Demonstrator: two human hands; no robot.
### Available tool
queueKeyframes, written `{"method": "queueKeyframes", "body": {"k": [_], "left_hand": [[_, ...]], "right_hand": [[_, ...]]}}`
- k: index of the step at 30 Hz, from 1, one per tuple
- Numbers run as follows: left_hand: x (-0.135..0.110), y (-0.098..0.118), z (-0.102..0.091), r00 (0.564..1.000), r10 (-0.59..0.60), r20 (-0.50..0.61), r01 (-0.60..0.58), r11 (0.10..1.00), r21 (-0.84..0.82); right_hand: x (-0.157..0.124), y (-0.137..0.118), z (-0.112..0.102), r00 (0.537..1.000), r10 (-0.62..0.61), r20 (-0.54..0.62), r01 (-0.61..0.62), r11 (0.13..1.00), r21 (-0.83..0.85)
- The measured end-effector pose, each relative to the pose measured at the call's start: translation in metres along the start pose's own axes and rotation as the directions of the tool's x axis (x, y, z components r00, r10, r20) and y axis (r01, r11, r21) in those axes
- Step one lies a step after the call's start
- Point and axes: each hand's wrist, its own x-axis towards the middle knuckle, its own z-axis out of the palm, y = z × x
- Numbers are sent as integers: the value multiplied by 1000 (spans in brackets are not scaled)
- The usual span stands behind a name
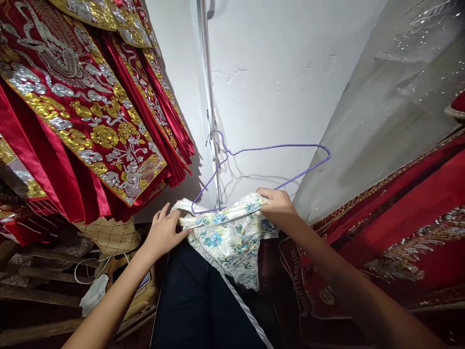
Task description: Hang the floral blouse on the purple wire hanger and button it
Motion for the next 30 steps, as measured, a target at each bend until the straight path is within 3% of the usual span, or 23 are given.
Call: {"method": "queueKeyframes", "body": {"k": [5,10,16,20,26,30], "left_hand": [[9,26,-17,969,247,20,-246,969,-36],[10,47,-23,961,271,44,-262,952,-158],[9,53,-22,906,413,91,-417,908,32],[16,52,-30,910,406,78,-412,907,82],[14,36,-55,935,353,45,-355,920,165],[17,36,-47,954,297,39,-299,943,147]], "right_hand": [[-1,3,20,998,-19,61,6,978,207],[-5,-1,37,994,-21,108,-9,963,271],[-5,0,47,996,1,92,-23,970,242],[-6,-5,55,997,-15,74,-3,970,242],[-2,0,43,999,34,20,-37,987,156],[-7,-3,55,993,-42,111,11,962,273]]}}
